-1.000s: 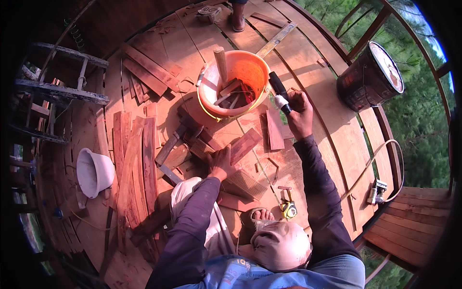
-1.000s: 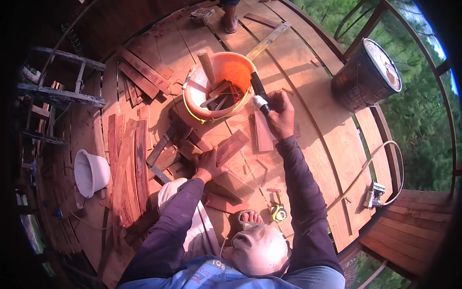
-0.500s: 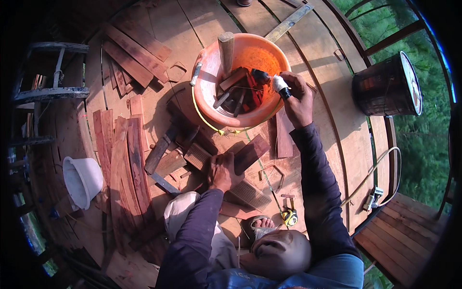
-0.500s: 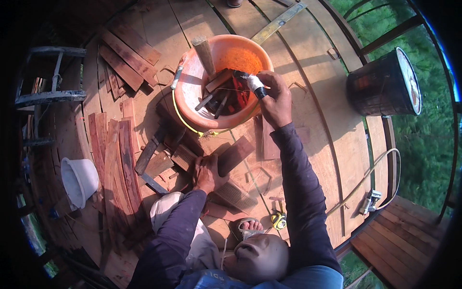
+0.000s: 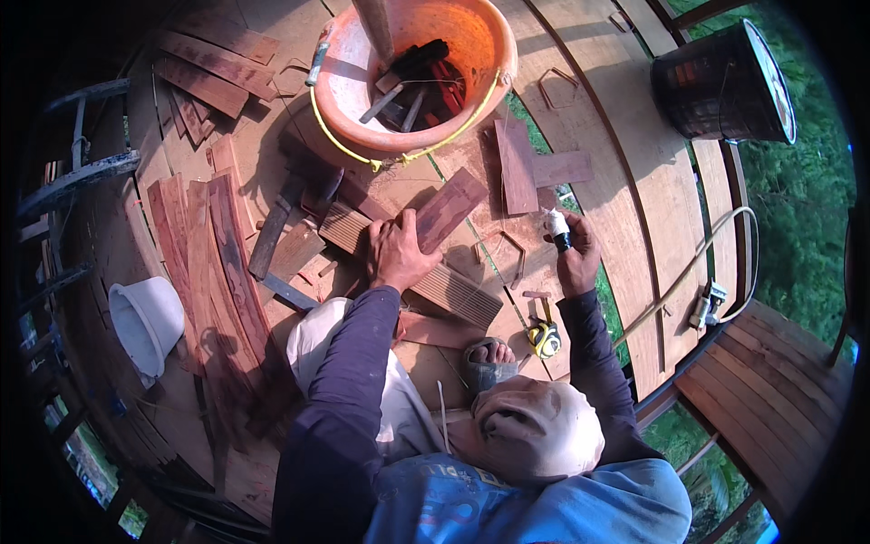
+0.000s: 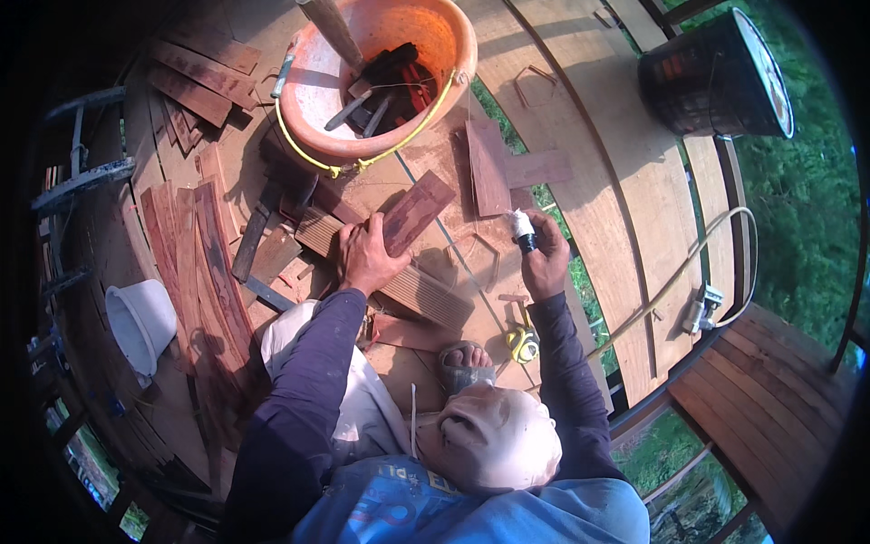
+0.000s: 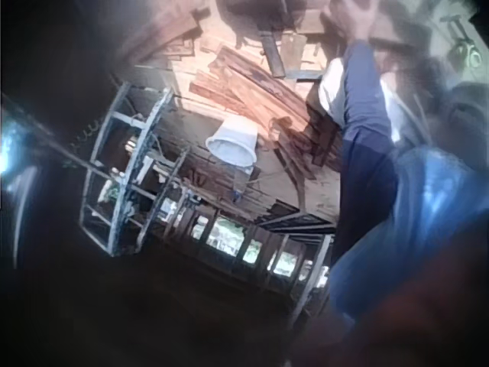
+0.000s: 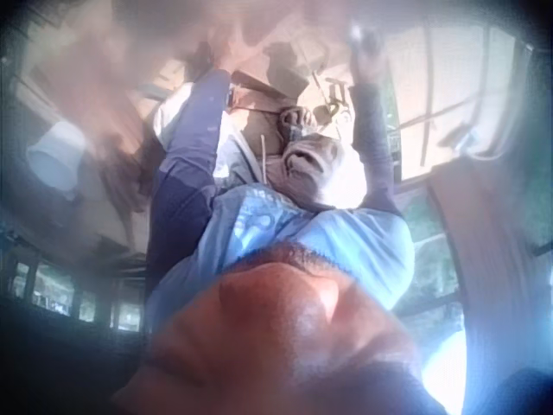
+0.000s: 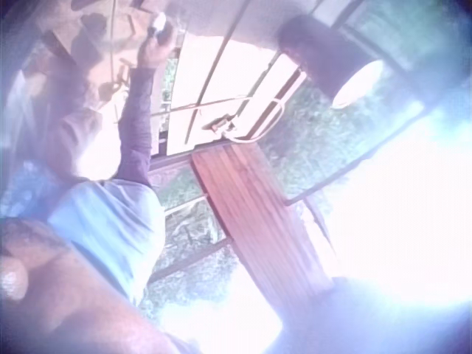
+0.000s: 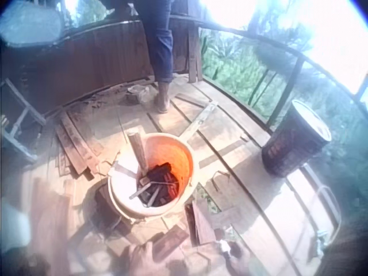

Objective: The person measures and marks a wooden plank with a tape measure and pencil, then uses a hand saw to cut the plank. The person handles the plank and saw throughout the process.

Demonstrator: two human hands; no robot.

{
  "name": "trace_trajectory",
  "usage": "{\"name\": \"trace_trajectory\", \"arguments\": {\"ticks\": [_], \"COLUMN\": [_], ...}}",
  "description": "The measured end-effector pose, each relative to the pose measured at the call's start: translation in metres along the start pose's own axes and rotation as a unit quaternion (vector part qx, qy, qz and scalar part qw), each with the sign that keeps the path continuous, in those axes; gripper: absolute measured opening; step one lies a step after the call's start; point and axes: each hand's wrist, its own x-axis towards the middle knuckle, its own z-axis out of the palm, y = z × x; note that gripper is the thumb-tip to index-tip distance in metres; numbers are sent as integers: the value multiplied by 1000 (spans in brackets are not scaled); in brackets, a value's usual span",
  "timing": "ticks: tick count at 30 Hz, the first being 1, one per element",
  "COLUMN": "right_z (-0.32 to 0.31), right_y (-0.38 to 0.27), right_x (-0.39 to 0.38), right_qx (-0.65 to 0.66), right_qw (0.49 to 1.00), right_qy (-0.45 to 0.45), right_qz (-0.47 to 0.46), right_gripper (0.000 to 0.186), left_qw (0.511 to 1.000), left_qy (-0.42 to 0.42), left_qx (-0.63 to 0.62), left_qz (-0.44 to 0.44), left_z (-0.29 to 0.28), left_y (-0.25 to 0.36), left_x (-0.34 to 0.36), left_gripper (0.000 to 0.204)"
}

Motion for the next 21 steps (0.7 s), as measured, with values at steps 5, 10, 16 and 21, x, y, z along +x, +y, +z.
{"name": "trace_trajectory", "arguments": {"ticks": [5,10,16,21], "right_z": [-76,-87,-63,-64], "right_y": [-21,-134,-122,-99], "right_x": [-197,-371,-434,-452], "right_qx": [27,87,-75,-102], "right_qw": [979,961,991,993], "right_qy": [81,159,47,37], "right_qz": [185,208,96,41], "right_gripper": [27,72,96,94], "left_qw": [998,994,992,995], "left_qy": [-19,-4,-28,-21], "left_qx": [59,105,122,88], "left_qz": [-9,9,17,42], "left_z": [8,17,24,23], "left_y": [8,13,7,0], "left_x": [-4,-8,-7,-18], "left_gripper": [70,70,73,85]}}
